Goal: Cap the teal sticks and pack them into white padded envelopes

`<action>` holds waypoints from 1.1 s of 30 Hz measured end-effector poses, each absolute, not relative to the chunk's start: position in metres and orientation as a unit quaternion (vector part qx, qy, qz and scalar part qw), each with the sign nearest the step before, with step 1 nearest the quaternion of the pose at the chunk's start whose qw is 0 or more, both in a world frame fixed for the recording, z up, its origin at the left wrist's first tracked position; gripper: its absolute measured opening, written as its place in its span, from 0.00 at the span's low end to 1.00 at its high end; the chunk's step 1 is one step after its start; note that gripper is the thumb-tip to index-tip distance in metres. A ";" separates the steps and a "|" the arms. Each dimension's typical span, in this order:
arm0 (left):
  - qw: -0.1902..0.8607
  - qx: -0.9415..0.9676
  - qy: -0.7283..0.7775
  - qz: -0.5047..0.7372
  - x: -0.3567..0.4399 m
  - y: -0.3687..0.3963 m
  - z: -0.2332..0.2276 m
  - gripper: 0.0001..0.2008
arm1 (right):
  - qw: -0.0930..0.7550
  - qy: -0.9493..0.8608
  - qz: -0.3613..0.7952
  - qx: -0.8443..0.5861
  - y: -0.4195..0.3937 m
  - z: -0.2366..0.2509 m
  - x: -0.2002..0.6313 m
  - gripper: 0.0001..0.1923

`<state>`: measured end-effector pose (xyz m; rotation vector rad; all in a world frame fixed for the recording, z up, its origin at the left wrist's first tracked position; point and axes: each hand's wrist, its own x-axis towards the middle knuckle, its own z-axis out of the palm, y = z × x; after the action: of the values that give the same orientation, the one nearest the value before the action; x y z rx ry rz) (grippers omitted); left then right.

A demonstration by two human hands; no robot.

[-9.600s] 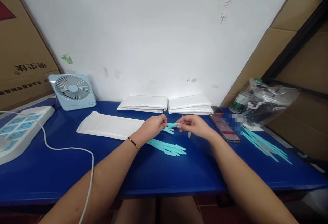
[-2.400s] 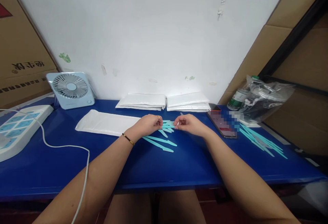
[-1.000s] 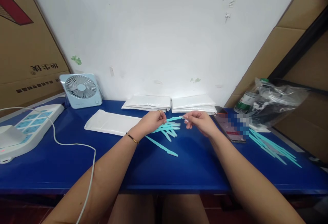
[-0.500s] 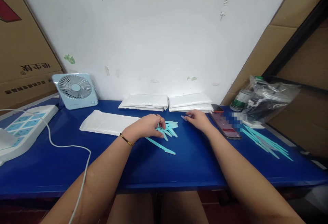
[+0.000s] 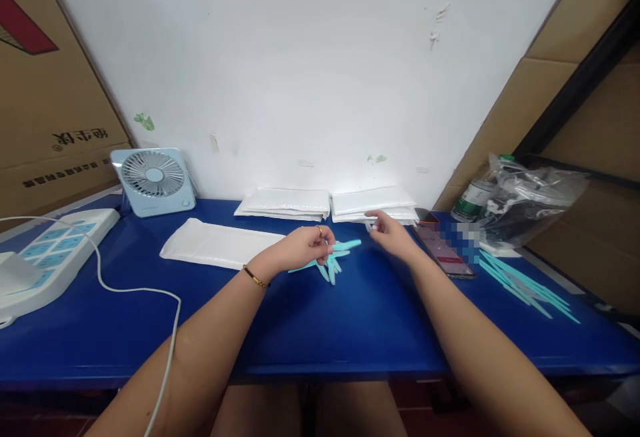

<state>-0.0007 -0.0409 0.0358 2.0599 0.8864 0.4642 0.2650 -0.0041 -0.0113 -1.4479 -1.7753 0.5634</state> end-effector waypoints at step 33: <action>0.110 0.918 0.380 0.033 -0.016 -0.015 0.008 0.44 | 0.272 -0.778 0.303 -0.479 -0.036 0.004 0.226 0.13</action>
<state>-0.0157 -0.0149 0.0076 2.6981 1.1181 0.0956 0.2256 -0.0362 0.0037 -1.2892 -2.0933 0.8165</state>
